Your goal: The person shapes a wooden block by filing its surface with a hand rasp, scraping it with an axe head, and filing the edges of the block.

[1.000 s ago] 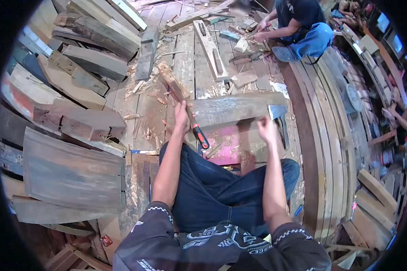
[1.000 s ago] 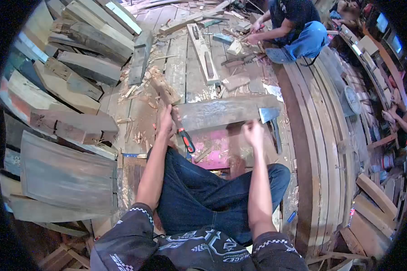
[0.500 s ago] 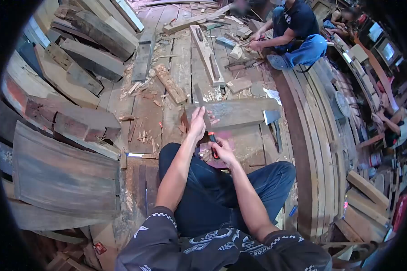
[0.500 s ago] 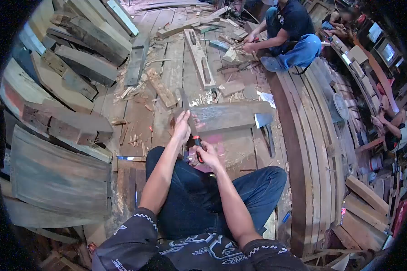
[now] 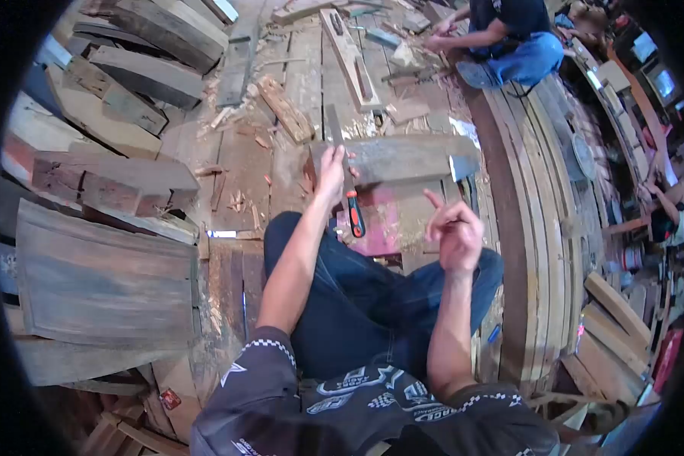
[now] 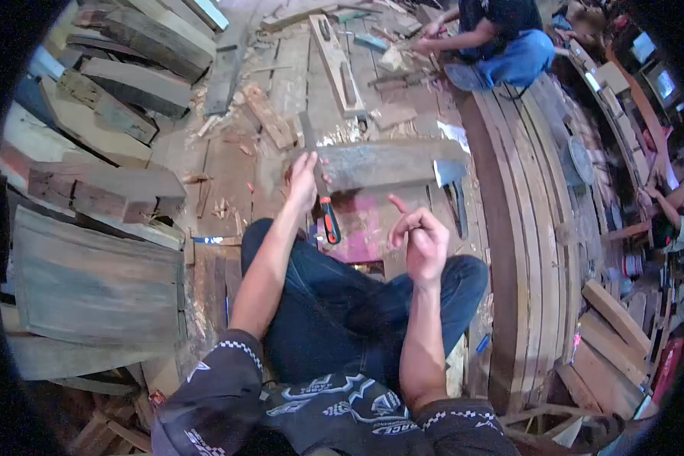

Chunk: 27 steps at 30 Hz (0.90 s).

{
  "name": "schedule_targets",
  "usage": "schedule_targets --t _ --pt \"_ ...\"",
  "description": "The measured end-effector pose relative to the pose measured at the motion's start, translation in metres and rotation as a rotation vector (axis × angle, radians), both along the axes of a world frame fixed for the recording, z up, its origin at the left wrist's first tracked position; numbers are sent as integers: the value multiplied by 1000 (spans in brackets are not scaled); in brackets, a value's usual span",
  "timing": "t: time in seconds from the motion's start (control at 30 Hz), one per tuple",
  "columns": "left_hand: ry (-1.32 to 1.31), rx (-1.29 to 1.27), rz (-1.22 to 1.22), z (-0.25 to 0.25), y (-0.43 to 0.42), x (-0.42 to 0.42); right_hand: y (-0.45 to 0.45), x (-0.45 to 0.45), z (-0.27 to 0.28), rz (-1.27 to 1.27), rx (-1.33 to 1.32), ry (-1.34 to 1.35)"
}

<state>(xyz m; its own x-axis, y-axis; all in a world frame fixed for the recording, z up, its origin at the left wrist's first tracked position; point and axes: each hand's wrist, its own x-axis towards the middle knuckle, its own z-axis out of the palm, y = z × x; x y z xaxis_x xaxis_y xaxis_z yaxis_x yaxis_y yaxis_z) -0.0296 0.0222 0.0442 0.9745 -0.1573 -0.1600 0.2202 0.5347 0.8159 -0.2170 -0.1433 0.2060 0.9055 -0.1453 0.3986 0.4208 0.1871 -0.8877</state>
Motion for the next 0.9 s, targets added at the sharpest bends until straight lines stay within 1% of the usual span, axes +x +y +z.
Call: schedule_targets --t 0.03,0.07,0.1,0.17,0.23,0.3,0.37,0.4,0.6,0.77,0.8,0.9 --pt "-55 52 5 -3 -1 0 5 -10 29 88 18 -96" --pt "-22 64 -3 1 0 -1 17 -20 60 145 10 -229" --pt "16 76 -16 4 1 -1 28 -30 76 171 93 -314" --pt "-34 43 4 -19 0 9 47 -48 91 307 206 -428" --pt "9 56 -34 -9 4 4 63 -66 94 426 300 -489" --pt "-32 53 -9 -9 3 5 70 -83 89 496 358 -507" --pt "10 15 -48 -11 5 7 69 -97 88 514 387 -501" --pt "42 30 -39 -11 5 7 65 -102 87 524 397 -496" --pt "47 89 -39 -13 -2 8 45 -118 87 538 446 -451" --pt "24 148 -43 -7 -5 5 38 -123 84 561 476 -430" --pt "52 178 -62 -7 -4 7 37 -125 83 556 486 -425" --pt "39 182 -37 -9 -3 7 37 -126 81 566 495 -416"
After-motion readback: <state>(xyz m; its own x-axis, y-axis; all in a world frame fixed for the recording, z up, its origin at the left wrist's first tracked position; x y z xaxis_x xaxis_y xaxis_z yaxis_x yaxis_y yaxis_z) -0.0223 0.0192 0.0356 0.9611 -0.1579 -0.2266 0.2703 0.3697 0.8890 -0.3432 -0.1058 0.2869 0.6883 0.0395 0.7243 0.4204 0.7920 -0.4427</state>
